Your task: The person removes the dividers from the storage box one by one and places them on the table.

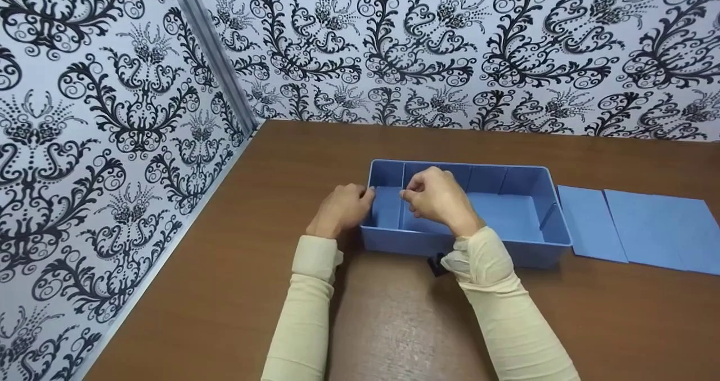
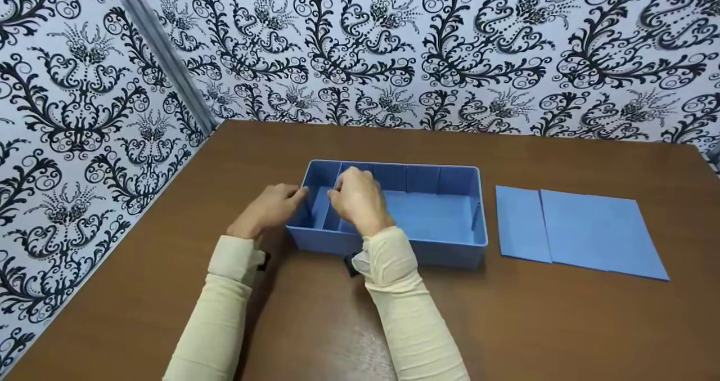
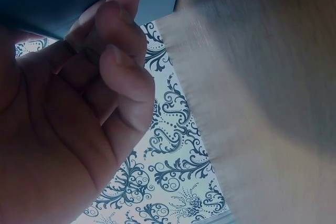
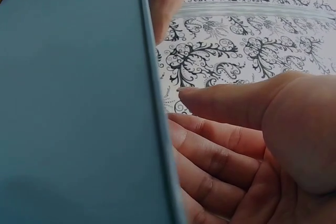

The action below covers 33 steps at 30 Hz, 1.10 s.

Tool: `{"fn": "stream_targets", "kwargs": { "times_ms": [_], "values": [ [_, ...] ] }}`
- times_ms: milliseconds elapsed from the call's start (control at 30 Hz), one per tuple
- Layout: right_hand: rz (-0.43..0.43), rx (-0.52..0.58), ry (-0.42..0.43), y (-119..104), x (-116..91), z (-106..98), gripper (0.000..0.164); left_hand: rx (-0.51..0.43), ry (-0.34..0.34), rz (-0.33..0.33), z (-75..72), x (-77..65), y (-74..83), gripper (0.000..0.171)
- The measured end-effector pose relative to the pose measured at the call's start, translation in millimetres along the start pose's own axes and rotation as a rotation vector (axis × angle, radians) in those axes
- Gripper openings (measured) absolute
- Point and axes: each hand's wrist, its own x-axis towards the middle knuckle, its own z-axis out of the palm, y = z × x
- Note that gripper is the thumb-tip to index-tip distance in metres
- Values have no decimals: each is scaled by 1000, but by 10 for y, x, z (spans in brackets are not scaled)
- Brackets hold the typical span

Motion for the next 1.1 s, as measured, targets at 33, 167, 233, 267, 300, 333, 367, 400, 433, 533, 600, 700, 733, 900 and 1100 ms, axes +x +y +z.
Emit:
{"fn": "stream_targets", "kwargs": {
  "times_ms": [33, 167, 233, 267, 300, 333, 367, 400, 433, 533, 600, 700, 733, 900, 1100],
  "values": [
    [0, -3, 0, -6, 1, -1, 18, 4, 3, 4, -6, 5, 2, 43],
    [22, -12, -1, -24, 11, 11, 18, -8, -2, -2, -20, 12, 2, 42],
    [38, -15, -6, -29, 18, 26, 19, -8, -1, -2, -23, 14, -1, 42],
    [48, -18, -9, -33, 20, 34, 19, -8, -1, -1, -24, 14, -2, 42],
    [55, -20, -11, -36, 22, 42, 19, -8, -1, -2, -24, 15, -4, 42],
    [58, -21, -13, -39, 23, 51, 19, -6, 0, 0, -24, 16, -5, 42],
    [62, -19, -15, -42, 24, 59, 19, -5, 0, 1, -23, 19, -7, 42],
    [68, -18, -18, -43, 25, 67, 19, -7, -2, -2, -22, 19, -6, 43],
    [68, -18, -20, -44, 25, 74, 19, -10, -5, -6, -21, 18, -4, 43],
    [54, -16, -21, -36, 29, 93, 18, -10, -10, -13, -17, 16, 0, 43],
    [46, -15, -25, -28, 29, 102, 18, -10, -8, -14, -15, 14, 2, 43],
    [37, -18, -26, -26, 29, 111, 19, -7, -2, -5, -13, 16, 0, 42],
    [38, -17, -25, -27, 29, 114, 19, -8, 0, -3, -12, 16, 0, 42],
    [21, -27, -8, -21, 23, 146, 22, -14, -5, -5, -3, 21, -9, 42],
    [20, -46, 17, -7, 31, 186, 27, -5, -5, -2, 7, 27, -10, 42]
  ]
}}
